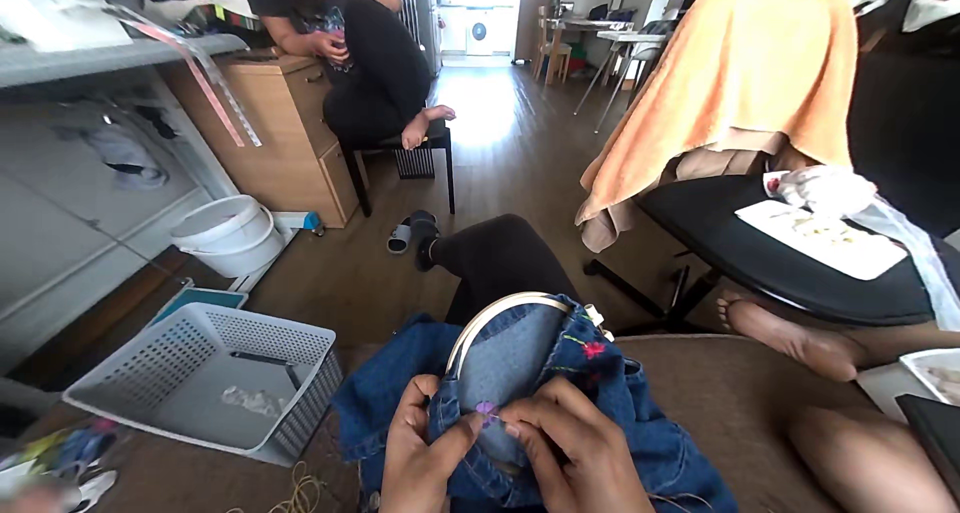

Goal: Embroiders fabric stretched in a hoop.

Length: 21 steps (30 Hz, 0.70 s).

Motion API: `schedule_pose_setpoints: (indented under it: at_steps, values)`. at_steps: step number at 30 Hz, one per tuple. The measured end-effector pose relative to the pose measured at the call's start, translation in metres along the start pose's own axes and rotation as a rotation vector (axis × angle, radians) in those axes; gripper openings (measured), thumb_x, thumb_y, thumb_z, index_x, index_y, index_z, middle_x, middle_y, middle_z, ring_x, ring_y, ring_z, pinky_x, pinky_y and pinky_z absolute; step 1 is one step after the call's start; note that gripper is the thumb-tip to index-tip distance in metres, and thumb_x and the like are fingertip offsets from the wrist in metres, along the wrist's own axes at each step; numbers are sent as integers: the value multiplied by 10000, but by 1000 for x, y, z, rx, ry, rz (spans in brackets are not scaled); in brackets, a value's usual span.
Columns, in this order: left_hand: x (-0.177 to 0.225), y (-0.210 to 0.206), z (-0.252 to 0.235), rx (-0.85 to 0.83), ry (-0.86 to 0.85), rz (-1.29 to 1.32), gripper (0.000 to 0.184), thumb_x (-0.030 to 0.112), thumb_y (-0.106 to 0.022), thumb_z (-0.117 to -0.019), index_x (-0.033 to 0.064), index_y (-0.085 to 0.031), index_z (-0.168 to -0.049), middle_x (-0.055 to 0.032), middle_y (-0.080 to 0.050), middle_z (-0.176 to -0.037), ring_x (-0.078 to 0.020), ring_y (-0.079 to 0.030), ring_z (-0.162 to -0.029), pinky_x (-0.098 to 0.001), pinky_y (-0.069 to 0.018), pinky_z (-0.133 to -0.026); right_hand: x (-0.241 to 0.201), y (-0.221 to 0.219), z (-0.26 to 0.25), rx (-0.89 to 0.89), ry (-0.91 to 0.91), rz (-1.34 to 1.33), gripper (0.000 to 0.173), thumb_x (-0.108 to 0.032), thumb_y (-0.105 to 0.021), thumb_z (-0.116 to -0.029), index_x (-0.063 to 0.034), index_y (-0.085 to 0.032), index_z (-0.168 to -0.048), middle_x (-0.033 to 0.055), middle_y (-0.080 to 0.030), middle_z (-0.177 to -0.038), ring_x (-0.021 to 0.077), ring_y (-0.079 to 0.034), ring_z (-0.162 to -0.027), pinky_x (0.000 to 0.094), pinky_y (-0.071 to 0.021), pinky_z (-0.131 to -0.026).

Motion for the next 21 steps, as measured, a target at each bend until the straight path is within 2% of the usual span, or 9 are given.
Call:
schedule_pose_setpoints:
  at_steps: [9, 21]
  values:
    - [0, 0, 0, 3, -8, 15, 395, -183, -586, -758, 50, -438, -1040, -32, -721, -848, -114, -731, -759, -280, -623, -684, 0, 0, 1, -6, -10, -42, 87, -104, -675, -925, -60, -750, -933, 54, -598, -807, 64, -564, -721, 131, -477, -661]
    - [1, 0, 0, 8, -16, 3, 380, -180, -589, -749, 44, -459, -1027, -29, -720, -830, -109, -726, -747, -280, -620, -681, -3, -2, -2, -21, -18, 0, 124, -88, -654, -928, -68, -773, -954, 58, -610, -815, 76, -579, -728, 145, -495, -678]
Point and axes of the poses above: each hand's wrist, its own z-axis away from the middle knuckle, its own y-axis out of the back of the hand, x = y × z, the point moved 7 cm from there along -z, towards the middle knuckle
